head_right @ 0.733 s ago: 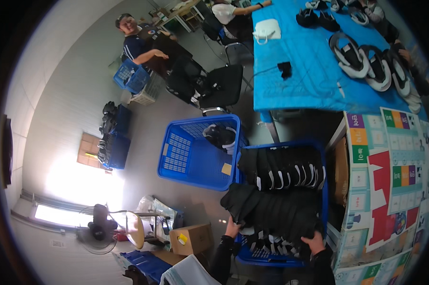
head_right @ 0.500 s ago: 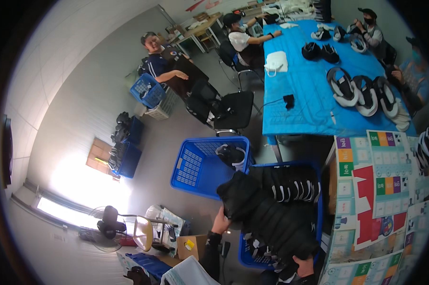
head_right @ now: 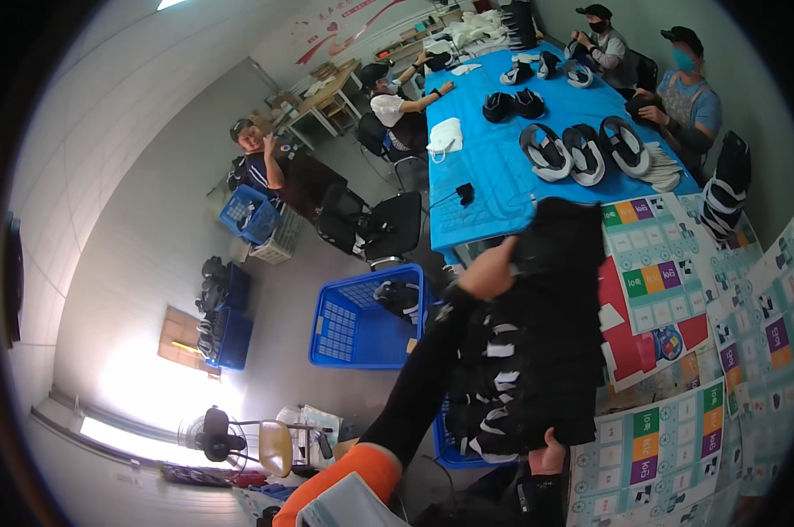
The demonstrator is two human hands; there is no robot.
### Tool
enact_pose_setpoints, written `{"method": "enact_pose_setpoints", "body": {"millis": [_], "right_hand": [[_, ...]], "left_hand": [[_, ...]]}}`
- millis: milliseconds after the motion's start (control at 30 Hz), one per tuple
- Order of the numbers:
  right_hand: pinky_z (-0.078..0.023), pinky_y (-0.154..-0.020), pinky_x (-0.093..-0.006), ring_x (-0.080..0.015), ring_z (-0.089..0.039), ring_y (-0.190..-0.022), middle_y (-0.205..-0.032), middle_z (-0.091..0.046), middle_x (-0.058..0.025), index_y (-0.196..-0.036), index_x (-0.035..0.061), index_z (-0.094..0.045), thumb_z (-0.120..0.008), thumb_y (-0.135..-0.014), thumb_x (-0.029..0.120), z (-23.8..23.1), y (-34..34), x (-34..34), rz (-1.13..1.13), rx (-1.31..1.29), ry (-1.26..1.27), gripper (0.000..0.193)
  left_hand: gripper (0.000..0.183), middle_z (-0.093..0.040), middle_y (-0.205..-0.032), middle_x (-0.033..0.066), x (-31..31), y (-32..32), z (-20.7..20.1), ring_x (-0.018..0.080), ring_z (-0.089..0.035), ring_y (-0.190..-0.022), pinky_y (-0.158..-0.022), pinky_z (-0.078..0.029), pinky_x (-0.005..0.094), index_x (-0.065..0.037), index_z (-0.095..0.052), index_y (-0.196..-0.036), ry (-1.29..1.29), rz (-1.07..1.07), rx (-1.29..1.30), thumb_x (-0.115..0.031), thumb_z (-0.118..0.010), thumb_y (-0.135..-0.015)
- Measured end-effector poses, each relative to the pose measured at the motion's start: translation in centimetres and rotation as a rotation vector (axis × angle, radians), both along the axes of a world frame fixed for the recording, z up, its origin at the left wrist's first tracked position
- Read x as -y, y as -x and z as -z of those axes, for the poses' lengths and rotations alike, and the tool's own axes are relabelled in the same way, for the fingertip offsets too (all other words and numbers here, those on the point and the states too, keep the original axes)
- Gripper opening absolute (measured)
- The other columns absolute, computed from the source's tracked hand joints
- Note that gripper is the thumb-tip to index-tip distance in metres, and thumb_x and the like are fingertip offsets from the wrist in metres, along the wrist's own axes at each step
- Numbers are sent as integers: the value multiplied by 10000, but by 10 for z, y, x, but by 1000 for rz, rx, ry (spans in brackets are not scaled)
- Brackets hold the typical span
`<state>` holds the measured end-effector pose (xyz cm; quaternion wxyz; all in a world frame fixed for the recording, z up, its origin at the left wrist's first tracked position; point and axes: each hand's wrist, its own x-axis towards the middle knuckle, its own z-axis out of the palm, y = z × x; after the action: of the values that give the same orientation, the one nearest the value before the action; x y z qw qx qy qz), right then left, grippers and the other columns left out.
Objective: The person sorts shoe components by picking them up from a blue crate, checking each piece, and placing it onto a designated area on a grid-patterned surface. They handle multiple black shoe parts one at a time, occasionally turning them over.
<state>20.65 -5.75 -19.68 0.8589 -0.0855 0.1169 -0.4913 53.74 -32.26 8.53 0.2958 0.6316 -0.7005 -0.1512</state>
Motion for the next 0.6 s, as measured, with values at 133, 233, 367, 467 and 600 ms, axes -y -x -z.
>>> {"method": "enact_pose_setpoints", "body": {"millis": [133,233,367,467,600], "right_hand": [[-511,-1010,-414,-247,-593,-1259,-1360,-634,-60,-1436,100,-568,-726,-974,264,4,-3,6,21,198,110,515],[-434,-1136,-409,-255,-569,-1297,-1456,-597,-68,-1437,72,-560,-758,-942,291,-31,-23,19,337,158,-214,577],[-446,-1130,-413,-259,-574,-1281,-1432,-607,-71,-1420,55,-567,-757,-942,264,3,-45,54,449,403,-201,555],[-460,-1092,-402,-252,-587,-1231,-1389,-619,-68,-1389,53,-581,-743,-947,250,-13,-91,80,408,484,-221,510],[-479,-1040,-389,-242,-606,-1163,-1333,-636,-64,-1349,51,-600,-725,-954,230,-29,-98,90,379,471,-219,451]], "left_hand": [[381,-661,-979,316,74,100,-30,506,-633,-998,-837,-492,584,18,-523,-1174,34,282,79,-98,-621,-824],[372,-679,-953,296,137,194,-28,490,-654,-967,-803,-514,560,26,-558,-1150,-54,456,226,-194,-662,-868],[497,-648,-912,222,192,336,-10,375,-604,-739,-620,-448,501,3,-519,-1359,-285,828,465,-284,-656,-978],[593,-655,-974,195,214,401,64,329,-583,-730,-601,-429,477,-11,-449,-1463,-385,862,679,-293,-659,-985],[483,-678,-1140,185,192,441,121,356,-633,-1101,-892,-488,554,-45,-589,-1319,-321,735,586,-247,-696,-894]]}}
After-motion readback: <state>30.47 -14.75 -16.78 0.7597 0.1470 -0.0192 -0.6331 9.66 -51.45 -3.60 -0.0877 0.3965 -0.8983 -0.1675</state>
